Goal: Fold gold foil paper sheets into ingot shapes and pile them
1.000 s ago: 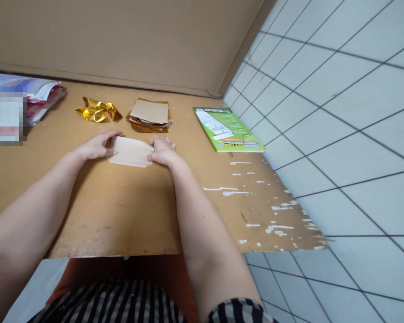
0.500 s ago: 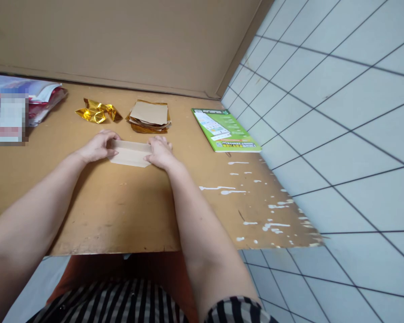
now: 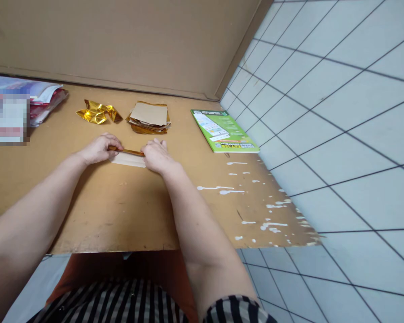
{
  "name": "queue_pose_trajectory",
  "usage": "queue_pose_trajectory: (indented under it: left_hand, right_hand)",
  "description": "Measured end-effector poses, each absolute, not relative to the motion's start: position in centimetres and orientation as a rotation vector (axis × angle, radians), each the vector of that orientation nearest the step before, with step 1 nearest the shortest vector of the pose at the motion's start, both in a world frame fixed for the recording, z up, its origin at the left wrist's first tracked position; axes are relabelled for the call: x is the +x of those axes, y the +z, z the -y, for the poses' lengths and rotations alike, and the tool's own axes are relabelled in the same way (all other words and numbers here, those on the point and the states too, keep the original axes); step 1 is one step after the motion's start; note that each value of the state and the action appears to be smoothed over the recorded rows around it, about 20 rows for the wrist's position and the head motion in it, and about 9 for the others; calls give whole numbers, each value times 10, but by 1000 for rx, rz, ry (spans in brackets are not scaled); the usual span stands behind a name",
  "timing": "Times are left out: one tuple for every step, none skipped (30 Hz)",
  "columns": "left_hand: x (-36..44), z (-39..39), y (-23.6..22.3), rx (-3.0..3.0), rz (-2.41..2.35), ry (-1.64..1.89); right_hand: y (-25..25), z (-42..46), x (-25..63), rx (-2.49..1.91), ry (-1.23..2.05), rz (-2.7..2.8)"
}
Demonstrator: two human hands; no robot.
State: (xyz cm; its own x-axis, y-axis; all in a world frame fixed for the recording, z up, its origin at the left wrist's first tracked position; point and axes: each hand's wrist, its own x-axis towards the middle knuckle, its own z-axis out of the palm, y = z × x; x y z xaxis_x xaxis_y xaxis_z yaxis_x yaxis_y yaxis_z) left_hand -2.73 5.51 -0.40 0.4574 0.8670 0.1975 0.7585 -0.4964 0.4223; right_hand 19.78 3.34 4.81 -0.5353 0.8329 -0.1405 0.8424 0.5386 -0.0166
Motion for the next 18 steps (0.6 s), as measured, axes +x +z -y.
queue_pose_trajectory:
  left_hand:
    - [-27,-55,-4,2445,-1392,558]
    - [-27,-54,-3,2455,-1389,549]
    - [-26,-54,-3,2462,-1385,542]
    - [-26,-54,-3,2468,-1384,536]
    - [-25,-54,-3,2471,-1385,531]
    - [-25,-53,-3,2473,-1388,527]
    - [-25,-53,-3,2475,-1392,523]
    - [-25,-53,-3,2479,-1396,518]
    - [-25,-53,-3,2484,-1398,512]
    - [-25,-53,-3,2489,-1399,507]
    - [-25,-53,-3,2495,-1399,501]
    - [-26,-52,-3,2500,-1400,493]
    - [-26,-52,-3,2507,-1402,484]
    - [-26,-52,-3,2516,-1403,471]
    - [-26,-51,-3,2528,-1404,457]
    - [-25,-50,-2,2543,-1406,441]
    - [-25,-50,-1,2558,-1410,421]
    - [-24,-49,1,2573,-1417,397]
  right_hand:
    - [50,-31,197,1433,-111,-2643]
    - [52,-29,196,1417,-100,-2634]
    - [53,-28,195,1404,-92,-2627]
    - [54,-26,194,1394,-89,-2621]
    - [54,-25,193,1387,-90,-2615]
    - [55,-24,193,1384,-91,-2610]
    - [55,-24,192,1381,-94,-2607]
    - [55,-23,192,1381,-96,-2604]
    - [55,-23,192,1380,-97,-2599]
    - [55,-23,192,1380,-97,-2594]
    - [55,-23,192,1381,-95,-2590]
    - [55,-23,192,1380,-94,-2586]
    - [55,-23,191,1381,-94,-2582]
    - [55,-23,191,1383,-94,-2578]
    - [56,-22,191,1384,-96,-2576]
    - [56,-22,190,1386,-97,-2573]
    - [57,-21,189,1388,-98,-2569]
    - [57,-21,189,1391,-98,-2565]
